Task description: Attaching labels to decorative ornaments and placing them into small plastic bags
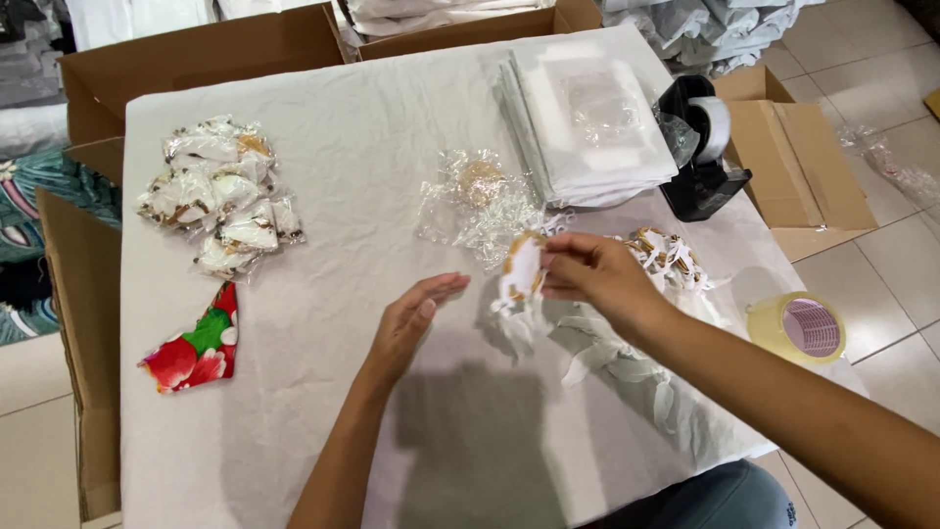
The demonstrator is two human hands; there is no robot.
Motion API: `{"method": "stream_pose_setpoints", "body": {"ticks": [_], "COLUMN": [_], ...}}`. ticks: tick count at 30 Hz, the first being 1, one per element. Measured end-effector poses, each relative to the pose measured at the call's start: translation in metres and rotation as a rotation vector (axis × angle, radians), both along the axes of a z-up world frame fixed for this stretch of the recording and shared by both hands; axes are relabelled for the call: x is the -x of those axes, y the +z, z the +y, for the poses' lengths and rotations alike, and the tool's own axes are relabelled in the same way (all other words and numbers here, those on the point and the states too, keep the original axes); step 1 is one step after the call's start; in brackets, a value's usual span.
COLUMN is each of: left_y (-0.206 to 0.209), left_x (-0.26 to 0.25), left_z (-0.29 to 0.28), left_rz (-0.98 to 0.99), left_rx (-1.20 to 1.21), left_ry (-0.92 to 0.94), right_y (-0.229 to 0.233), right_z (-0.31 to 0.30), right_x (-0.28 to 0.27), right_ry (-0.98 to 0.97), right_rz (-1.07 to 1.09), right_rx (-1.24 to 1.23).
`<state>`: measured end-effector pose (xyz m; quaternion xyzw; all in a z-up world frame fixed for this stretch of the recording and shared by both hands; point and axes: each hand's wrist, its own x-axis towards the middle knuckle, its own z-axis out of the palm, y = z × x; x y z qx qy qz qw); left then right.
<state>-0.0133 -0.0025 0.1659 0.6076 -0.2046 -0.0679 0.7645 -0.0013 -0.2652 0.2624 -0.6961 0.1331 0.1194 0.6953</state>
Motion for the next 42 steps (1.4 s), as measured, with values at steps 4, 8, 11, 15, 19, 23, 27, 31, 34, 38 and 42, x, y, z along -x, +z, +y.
{"method": "stream_pose_setpoints", "body": {"ticks": [4, 8, 11, 15, 19, 23, 27, 31, 34, 38, 42], "left_y": [-0.011, -0.029, -0.042, 0.002, -0.004, 0.000, -0.012, -0.011, -0.027, -0.048, -0.048], "left_x": [0.006, 0.003, 0.001, 0.010, 0.008, 0.006, 0.000, -0.003, -0.003, -0.005, -0.005], "left_z": [-0.005, -0.004, -0.003, -0.009, -0.011, -0.007, 0.002, 0.003, 0.003, 0.002, 0.000], "left_rz": [0.075, 0.174, 0.221, 0.244, 0.311, 0.374, 0.393, 0.381, 0.380, 0.398, 0.415], "left_rx": [0.097, 0.172, 0.164, 0.187, 0.144, 0.094, 0.090, 0.066, 0.090, 0.213, 0.313], "left_ry": [-0.121, -0.165, -0.154, -0.131, -0.056, 0.012, 0.070, 0.093, 0.118, 0.115, 0.146], "right_y": [-0.009, -0.010, -0.012, -0.004, -0.002, -0.008, -0.017, -0.028, -0.033, -0.032, -0.030], "right_z": [0.014, 0.022, 0.023, 0.023, 0.024, 0.018, 0.014, 0.002, -0.001, 0.001, 0.009], "right_x": [0.004, 0.009, 0.011, 0.015, 0.019, 0.013, 0.004, 0.000, -0.004, -0.007, -0.004], "right_ry": [0.025, 0.092, 0.123, 0.288, 0.363, 0.431, 0.462, 0.484, 0.513, 0.572, 0.642], "right_rz": [0.030, 0.067, 0.083, 0.050, 0.040, -0.013, 0.001, -0.004, -0.062, -0.135, -0.172], "right_rx": [-0.050, -0.003, 0.012, 0.082, 0.078, 0.142, 0.205, 0.238, 0.259, 0.340, 0.447]}}
